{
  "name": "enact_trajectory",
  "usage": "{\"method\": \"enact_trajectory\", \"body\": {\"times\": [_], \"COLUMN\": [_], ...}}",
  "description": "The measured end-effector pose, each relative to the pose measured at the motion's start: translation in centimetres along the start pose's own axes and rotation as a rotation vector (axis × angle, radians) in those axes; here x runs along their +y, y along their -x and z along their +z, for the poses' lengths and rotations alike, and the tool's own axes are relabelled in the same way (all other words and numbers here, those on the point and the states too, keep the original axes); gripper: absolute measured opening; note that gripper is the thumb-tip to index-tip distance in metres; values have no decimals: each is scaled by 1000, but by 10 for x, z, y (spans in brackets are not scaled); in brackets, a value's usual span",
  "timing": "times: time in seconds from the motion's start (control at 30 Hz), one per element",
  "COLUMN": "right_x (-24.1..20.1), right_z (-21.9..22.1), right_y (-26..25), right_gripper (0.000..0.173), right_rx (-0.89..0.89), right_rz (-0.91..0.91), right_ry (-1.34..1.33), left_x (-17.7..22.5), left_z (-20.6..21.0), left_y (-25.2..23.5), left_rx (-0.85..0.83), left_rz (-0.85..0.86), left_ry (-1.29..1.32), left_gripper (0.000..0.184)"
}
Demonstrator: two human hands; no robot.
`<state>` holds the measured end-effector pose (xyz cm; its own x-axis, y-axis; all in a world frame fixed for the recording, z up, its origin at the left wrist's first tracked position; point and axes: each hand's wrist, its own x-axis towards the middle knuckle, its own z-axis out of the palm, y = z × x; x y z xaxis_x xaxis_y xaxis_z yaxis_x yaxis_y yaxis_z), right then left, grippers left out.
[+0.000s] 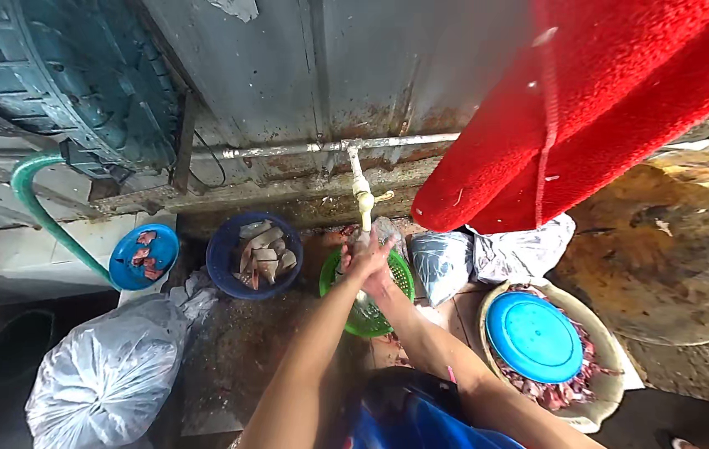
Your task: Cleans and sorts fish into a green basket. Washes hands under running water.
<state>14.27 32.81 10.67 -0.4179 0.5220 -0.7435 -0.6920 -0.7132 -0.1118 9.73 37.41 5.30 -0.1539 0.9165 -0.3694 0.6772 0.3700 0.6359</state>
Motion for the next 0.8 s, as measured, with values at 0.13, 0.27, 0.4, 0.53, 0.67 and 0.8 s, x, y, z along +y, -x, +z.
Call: {"method": "enact_trajectory", "body": {"times": [0.13,0.27,0.4,0.53,0.67,0.8], "right_x": [-7,-40,-24,-4,17,-7], "right_z": [-62,-68,-54,-90,-90,-74], "right_y": [-96,-126,-68,-27,1,-42], "right_gripper": [61,58,46,56,51,58], "right_rx": [-510,-352,-164,-317,-727,-604], "right_rz": [-140,-433,-632,-1158,-1484,-1523], "right_ry": [49,197,606,1317,1575,1832], "left_x": [-9,-4,-14,-20,-7,43], "left_z": [2,16,22,4,5,-66], "left_y": [-27,-18,-29,-44,-22,60], "left_rx": [272,168,294,193,174,-401], "left_rz": [13,-3,-19,-142,-22,-50], "left_ry": [166,19,127,13,-195,-435], "left_gripper": [46,46,40,41,36,51]}}
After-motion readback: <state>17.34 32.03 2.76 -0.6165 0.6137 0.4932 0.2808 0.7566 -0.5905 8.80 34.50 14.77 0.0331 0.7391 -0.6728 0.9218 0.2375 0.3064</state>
